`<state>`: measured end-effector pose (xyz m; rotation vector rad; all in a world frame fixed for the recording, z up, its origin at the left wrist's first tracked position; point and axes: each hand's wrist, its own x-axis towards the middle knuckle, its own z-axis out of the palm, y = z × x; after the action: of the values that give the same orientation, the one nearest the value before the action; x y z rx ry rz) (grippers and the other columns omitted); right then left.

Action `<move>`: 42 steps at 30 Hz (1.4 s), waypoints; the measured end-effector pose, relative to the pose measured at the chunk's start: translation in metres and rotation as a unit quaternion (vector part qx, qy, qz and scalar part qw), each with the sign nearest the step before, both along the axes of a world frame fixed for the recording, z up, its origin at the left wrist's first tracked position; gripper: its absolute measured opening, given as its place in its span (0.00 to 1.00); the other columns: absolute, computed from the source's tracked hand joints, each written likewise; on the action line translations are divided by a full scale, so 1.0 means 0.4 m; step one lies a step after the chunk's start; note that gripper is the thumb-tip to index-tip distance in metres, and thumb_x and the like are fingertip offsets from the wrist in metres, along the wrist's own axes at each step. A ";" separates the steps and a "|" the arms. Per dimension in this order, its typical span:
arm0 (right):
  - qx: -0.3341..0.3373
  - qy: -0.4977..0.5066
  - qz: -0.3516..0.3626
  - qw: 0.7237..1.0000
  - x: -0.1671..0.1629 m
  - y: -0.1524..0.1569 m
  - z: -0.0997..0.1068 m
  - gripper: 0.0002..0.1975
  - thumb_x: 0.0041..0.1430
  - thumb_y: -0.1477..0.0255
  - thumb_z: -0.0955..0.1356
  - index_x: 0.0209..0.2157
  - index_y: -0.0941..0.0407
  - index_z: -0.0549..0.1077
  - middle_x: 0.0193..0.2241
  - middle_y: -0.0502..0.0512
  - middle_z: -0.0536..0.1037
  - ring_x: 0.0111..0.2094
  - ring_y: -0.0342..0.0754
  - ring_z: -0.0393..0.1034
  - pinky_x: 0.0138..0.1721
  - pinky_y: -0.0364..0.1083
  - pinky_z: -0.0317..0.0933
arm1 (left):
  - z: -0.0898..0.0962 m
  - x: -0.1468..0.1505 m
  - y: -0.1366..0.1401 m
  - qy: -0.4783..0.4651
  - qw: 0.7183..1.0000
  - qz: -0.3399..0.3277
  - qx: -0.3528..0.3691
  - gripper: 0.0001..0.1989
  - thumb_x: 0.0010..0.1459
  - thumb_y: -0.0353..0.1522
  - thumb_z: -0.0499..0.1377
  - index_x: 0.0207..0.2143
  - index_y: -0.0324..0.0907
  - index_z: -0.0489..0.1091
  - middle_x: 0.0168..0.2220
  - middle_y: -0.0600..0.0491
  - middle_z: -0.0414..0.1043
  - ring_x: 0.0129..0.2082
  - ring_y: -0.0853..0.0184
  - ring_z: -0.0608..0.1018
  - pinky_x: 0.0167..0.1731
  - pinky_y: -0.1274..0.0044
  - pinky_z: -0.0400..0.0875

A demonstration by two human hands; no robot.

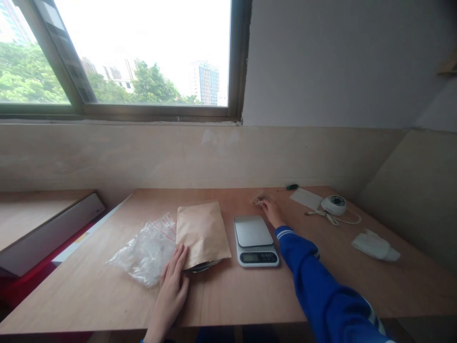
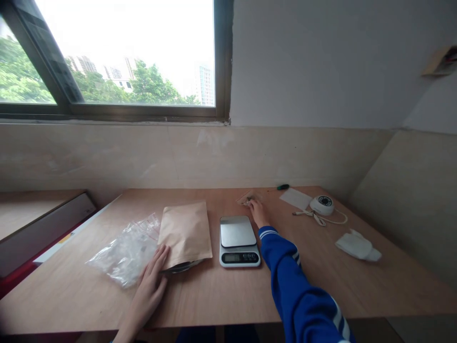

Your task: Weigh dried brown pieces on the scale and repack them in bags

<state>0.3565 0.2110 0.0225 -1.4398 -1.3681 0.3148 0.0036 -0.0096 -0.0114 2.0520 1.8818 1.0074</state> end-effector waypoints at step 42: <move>-0.080 0.342 0.104 0.930 -0.281 -0.756 0.121 0.19 0.57 0.53 0.64 0.41 0.53 0.62 0.40 0.61 0.77 0.41 0.54 0.74 0.41 0.52 0.68 | 0.207 0.379 -0.223 -0.190 0.978 -0.071 0.041 0.17 0.64 0.38 0.47 0.38 0.46 0.75 0.35 0.48 0.64 0.40 0.59 0.69 0.45 0.65 0.62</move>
<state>0.2439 -0.0914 0.0710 -1.1437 -0.9225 0.9868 0.1551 -0.0987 0.0713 1.8388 1.5051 1.3442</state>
